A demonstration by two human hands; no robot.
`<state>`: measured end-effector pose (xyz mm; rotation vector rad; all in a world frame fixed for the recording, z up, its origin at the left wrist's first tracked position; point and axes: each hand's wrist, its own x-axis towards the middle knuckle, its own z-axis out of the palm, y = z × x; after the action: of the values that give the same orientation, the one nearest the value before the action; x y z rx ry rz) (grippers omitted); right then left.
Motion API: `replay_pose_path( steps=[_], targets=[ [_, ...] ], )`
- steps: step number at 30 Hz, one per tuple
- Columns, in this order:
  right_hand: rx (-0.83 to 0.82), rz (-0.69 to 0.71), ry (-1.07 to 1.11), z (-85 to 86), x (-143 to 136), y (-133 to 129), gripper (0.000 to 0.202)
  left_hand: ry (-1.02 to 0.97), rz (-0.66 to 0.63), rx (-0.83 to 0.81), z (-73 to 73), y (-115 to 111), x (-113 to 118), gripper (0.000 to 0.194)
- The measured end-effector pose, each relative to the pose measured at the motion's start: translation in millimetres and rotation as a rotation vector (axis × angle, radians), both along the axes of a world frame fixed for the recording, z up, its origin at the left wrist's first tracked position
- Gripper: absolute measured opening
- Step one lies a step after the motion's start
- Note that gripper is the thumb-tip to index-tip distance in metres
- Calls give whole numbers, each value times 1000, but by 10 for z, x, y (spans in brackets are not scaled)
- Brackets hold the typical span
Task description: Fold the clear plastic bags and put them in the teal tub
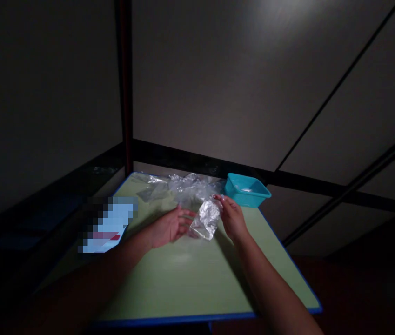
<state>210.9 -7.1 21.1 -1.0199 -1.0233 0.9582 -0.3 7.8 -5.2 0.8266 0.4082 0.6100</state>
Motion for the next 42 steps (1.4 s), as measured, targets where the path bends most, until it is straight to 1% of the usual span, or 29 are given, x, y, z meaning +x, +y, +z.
replay_pose_path(
  steps=[2,4,7,10,11,13,16,19,22,26,29,33,36,40,42],
  targets=[
    [-59,72,-12,-143,-46,12,37,28,-1,45,-23,-35,14,39],
    [-49,139,-53,-213,-95,-11,40,39,22,64,-48,-79,46,38],
    [31,197,-133,-211,-167,-98,46,119,83,116,-67,-133,93,44],
    [106,243,-215,-160,-228,-181,48,232,105,166,-61,-136,101,40],
    [129,245,-237,-151,-244,-195,48,254,122,175,-57,-125,97,38],
    [142,227,-259,-159,-266,-196,48,271,201,197,-52,-93,88,36],
    [78,194,-235,-238,-281,-149,46,270,336,242,-56,-33,78,36],
    [31,172,-204,-335,-299,-97,38,289,410,302,-69,17,71,37],
    [4,212,-222,-389,-337,-86,29,326,447,375,-69,37,63,39],
    [-42,297,-210,-396,-404,-128,33,422,492,542,-39,8,68,38],
    [-39,319,-141,-380,-434,-162,33,459,438,609,-46,-26,91,41],
    [-23,316,-98,-352,-420,-175,33,452,369,636,-116,-19,111,44],
    [-1,284,-94,-339,-393,-160,32,439,352,617,-138,3,99,48],
    [-3,258,-99,-344,-377,-133,33,341,372,488,-73,-16,76,54],
    [-8,256,-101,-351,-376,-124,34,245,386,375,-27,-36,78,52]
  ],
)
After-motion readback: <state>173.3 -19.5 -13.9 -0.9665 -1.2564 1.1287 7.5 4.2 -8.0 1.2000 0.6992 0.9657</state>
